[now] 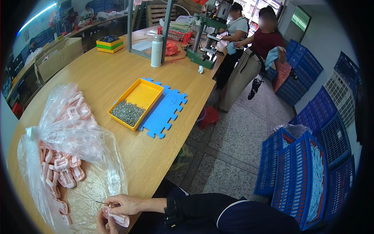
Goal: Assembling pink plastic clips by inserting metal components using a small tool.
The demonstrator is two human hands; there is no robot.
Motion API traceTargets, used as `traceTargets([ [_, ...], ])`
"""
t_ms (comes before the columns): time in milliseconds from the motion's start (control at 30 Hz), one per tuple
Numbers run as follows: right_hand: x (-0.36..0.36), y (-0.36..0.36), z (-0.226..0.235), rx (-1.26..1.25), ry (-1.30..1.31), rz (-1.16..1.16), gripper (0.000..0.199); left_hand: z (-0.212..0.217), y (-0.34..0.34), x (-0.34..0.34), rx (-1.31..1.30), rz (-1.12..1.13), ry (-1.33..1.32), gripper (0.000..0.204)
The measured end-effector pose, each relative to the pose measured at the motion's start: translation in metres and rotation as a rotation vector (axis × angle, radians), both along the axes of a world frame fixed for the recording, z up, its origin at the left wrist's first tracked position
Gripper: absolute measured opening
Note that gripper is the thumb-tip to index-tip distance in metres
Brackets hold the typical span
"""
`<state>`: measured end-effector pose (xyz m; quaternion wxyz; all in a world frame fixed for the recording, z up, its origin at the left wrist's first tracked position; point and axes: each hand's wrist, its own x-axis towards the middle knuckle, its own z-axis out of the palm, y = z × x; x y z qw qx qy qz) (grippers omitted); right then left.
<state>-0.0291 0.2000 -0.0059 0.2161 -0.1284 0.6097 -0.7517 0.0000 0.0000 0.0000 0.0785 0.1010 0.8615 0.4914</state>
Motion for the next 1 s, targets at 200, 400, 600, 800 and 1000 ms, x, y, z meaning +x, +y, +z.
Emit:
traceTargets([
  [200, -0.001, -0.002, -0.001, -0.023, -0.013, -0.003, 0.036, 0.0, 0.003, -0.001, 0.05, 0.0, 0.056, 0.043],
  [400, 0.0, -0.007, -0.006, -0.045, 0.025, -0.028, 0.036, 0.003, 0.002, -0.001, 0.043, 0.037, -0.031, 0.042],
  [600, -0.005, -0.021, -0.003, 0.114, 0.141, -0.084, 0.037, -0.011, -0.029, -0.032, 0.43, -0.063, -0.239, 0.027],
  [800, 0.02, 0.096, -0.017, 0.161, -0.016, -0.63, 0.036, 0.014, -0.059, -0.073, 0.014, -0.229, 0.046, 0.019],
  [1000, 0.142, 0.396, 0.074, 0.75, 0.136, -1.425, 0.071, 0.074, -0.027, -0.064, -0.37, -0.339, 0.461, 0.013],
])
